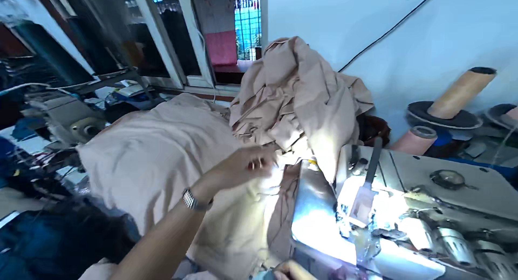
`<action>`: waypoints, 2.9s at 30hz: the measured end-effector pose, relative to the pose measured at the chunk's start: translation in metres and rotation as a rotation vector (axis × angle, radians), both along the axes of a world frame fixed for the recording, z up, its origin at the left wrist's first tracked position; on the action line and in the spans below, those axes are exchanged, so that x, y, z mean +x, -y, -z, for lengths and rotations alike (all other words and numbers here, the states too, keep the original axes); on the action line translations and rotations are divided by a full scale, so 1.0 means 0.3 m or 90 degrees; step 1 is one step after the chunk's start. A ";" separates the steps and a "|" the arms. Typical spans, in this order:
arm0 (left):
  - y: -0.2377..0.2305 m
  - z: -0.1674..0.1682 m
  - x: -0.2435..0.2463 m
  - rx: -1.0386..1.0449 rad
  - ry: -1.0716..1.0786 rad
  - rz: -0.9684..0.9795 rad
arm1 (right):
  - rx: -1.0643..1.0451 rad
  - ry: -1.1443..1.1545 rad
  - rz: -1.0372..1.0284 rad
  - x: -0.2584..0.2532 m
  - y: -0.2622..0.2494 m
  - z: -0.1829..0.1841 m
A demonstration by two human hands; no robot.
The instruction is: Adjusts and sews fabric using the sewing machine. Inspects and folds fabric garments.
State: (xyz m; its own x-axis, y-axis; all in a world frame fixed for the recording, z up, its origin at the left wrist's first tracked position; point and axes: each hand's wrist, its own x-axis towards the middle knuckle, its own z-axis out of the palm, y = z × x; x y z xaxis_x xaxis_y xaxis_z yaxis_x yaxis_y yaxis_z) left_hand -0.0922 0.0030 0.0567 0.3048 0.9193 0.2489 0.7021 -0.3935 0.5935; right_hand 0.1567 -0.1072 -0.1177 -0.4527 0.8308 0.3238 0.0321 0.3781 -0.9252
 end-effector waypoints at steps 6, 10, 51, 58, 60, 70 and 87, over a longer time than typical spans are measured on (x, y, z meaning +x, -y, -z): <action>0.451 0.277 -0.021 -0.186 -0.035 -0.013 | 0.012 0.000 0.008 0.007 0.000 0.006; 0.496 0.375 0.017 -0.096 -0.092 -0.071 | 0.035 -0.029 0.024 0.000 -0.010 0.034; 0.481 0.463 -0.029 -0.079 0.092 -0.046 | 0.410 0.299 -0.005 0.083 0.264 0.110; 0.495 0.397 -0.060 -0.169 0.245 -0.012 | 0.338 0.248 0.213 0.073 0.261 0.064; 0.496 0.410 -0.067 -0.175 0.267 -0.005 | 0.312 0.281 0.347 0.096 0.215 0.009; 0.496 0.452 -0.063 -0.154 0.284 -0.012 | 0.246 0.476 0.484 0.225 0.018 -0.050; 0.488 0.475 -0.072 -0.139 0.303 -0.002 | 0.107 0.164 0.430 0.340 -0.042 -0.102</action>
State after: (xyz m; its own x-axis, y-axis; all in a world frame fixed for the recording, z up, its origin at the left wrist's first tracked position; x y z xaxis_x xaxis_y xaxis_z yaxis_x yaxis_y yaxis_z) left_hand -0.1138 -0.1434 -0.0857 0.2024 0.9659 0.1617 0.3349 -0.2234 0.9154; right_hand 0.2588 -0.0945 -0.0870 0.0611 0.9041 0.4230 0.5165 0.3340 -0.7885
